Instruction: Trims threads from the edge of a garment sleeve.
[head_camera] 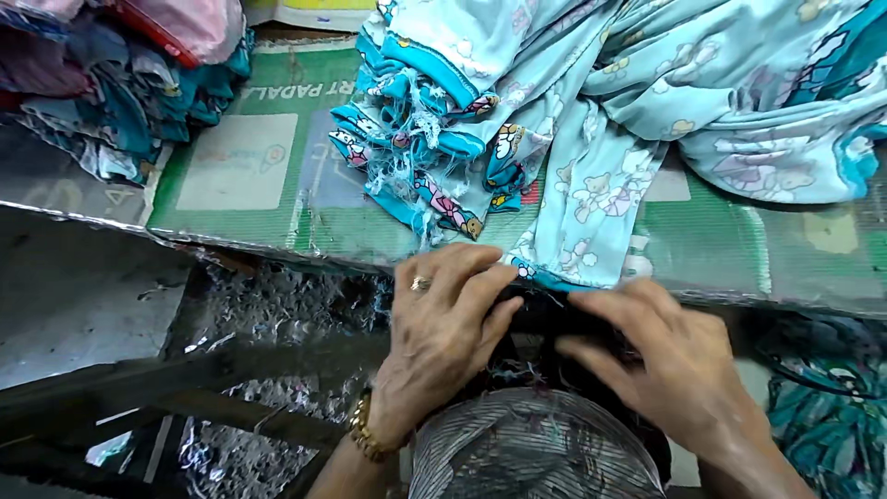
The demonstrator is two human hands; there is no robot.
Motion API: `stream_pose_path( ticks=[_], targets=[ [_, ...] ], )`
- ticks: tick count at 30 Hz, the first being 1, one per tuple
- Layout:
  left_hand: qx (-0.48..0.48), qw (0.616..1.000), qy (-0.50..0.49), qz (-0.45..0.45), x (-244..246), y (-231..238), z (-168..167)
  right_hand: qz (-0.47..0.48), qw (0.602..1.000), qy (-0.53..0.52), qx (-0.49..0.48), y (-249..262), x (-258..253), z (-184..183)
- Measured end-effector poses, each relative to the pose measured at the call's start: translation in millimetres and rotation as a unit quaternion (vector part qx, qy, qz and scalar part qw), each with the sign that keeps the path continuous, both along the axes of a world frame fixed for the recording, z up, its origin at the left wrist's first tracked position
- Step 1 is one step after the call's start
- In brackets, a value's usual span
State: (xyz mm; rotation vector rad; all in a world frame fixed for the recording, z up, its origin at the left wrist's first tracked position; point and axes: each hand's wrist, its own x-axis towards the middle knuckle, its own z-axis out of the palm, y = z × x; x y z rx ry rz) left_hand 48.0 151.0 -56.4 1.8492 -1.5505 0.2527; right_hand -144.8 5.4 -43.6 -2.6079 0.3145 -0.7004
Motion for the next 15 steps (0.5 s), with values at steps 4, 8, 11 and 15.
stream_pose_path(
  ticks=[4,8,11,15],
  targets=[
    [0.013,1.0,-0.023,0.004,-7,-25,-2,-0.084,0.994,-0.026,-0.058,-6,12,-6],
    [-0.078,0.993,0.087,-0.009,-20,-36,0,-0.054,0.991,-0.117,-0.02,-7,-4,5],
    [-0.208,0.895,0.386,-0.084,-38,-48,13,-0.042,0.986,-0.159,-0.022,-8,-10,16],
    [-0.267,0.644,0.695,-0.176,-59,-64,41,-0.057,0.982,-0.18,-0.018,-17,-6,24]
  ],
)
